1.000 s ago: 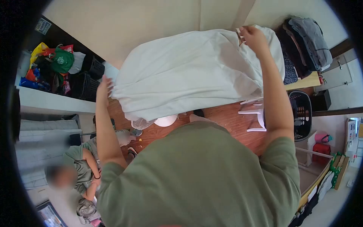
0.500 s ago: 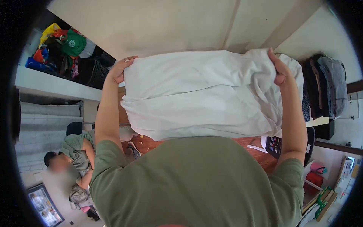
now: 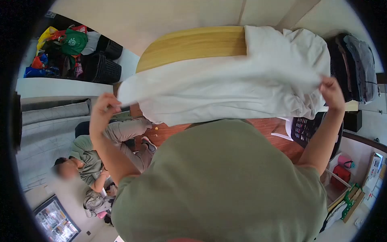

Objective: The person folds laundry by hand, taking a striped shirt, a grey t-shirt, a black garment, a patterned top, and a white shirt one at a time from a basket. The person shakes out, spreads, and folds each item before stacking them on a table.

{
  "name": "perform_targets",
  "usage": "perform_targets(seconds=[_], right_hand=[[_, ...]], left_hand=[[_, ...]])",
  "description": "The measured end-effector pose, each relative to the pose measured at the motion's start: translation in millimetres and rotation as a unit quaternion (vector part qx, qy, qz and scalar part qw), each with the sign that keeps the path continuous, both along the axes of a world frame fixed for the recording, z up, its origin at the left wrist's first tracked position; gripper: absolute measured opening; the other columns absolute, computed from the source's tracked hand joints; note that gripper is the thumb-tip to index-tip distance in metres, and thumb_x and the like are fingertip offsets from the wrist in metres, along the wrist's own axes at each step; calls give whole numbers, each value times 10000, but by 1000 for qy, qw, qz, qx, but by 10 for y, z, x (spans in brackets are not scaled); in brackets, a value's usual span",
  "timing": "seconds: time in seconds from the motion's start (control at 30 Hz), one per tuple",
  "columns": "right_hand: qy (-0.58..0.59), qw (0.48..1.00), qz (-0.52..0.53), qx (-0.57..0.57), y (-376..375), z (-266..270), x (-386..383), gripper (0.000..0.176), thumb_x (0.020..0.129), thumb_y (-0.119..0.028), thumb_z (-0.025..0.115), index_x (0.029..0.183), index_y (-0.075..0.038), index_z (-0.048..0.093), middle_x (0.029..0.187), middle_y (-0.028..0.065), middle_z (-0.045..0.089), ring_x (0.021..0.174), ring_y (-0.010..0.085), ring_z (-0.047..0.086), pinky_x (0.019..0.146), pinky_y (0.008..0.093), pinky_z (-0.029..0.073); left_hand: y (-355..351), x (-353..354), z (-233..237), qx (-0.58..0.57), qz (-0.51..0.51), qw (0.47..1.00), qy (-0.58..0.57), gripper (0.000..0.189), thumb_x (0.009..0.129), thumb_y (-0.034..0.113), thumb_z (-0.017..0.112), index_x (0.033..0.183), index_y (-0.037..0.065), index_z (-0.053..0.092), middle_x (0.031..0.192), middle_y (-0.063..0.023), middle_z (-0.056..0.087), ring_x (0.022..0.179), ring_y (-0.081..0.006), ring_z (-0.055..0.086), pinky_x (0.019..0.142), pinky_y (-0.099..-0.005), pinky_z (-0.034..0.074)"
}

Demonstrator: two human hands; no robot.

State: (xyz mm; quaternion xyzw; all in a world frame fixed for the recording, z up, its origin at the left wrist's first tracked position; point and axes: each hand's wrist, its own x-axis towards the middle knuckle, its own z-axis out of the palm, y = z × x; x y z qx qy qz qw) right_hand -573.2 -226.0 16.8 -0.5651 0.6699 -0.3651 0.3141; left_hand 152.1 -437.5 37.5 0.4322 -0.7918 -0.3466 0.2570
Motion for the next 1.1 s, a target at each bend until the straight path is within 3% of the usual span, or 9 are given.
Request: perform_targets(seconds=[0.07,0.2,0.33,0.47,0.57,0.63,0.77,0.87,1.1], right_hand=[[-5,992,20,123,-39,314,502,376,892,-351,625,953,15,692,979,56,653,871,127,585,797,268,451],[-132,974,-181,46,-880,367,797,424,927,-408,568,1052,-10,646,905,46,642,839,127,610,768,247,472],[312,910,-135,236,-1809,-159,780,544,867,-435,633,1090,60,596,982,104,658,844,204,622,784,332,496],[-109,986,-50,113,-2063,-100,920,369,870,-243,654,1092,36,561,1067,118,626,924,202,611,800,316,507],[-344,938,4,39,-1916,545,1612,399,902,-143,588,1247,34,494,1141,106,592,1012,194,589,901,318,473],[-366,925,96,27,-1717,871,1956,430,887,-153,602,1254,37,482,1137,89,583,1011,181,582,925,316,456],[-338,917,209,30,-1349,932,2068,508,832,-208,664,1236,41,481,1112,66,577,1001,161,574,930,306,442],[-265,913,281,129,-1274,683,1911,678,727,-293,771,1236,50,480,1083,46,572,977,130,544,883,258,423],[96,955,180,217,-866,580,1942,439,737,-204,785,1068,18,601,866,-18,587,825,83,518,717,247,422]], left_hand=[[275,-230,83,-112,-17,990,-79,207,754,63,711,953,34,663,1053,-91,567,998,-201,555,860,-324,455],[412,-1106,-42,-198,36,977,75,449,724,240,759,1138,110,646,1203,-99,559,1129,-290,520,957,-397,412],[681,-1904,-384,-285,-136,934,-164,655,778,502,651,1346,209,507,1447,-67,415,1349,-334,349,1098,-554,224],[706,-1857,-530,-276,-159,928,-193,701,791,596,585,1399,279,439,1460,-70,394,1348,-345,347,1101,-557,231],[519,-1940,-645,-45,-164,980,105,799,780,679,537,1416,211,411,1444,-120,408,1329,-348,373,1090,-520,280],[509,-2122,-593,177,-135,917,331,810,800,700,495,1387,144,433,1413,-147,437,1309,-336,400,1073,-489,318],[321,-2190,-510,510,-281,493,647,790,853,701,415,1304,55,476,1378,-158,469,1283,-303,431,1049,-467,353],[275,-2091,-319,448,-229,447,739,657,893,606,480,1286,80,461,1327,-124,509,1239,-288,463,1033,-467,368],[131,-1641,-391,223,192,590,752,369,883,140,643,1203,87,468,1201,-102,564,1126,-253,522,989,-471,418]])
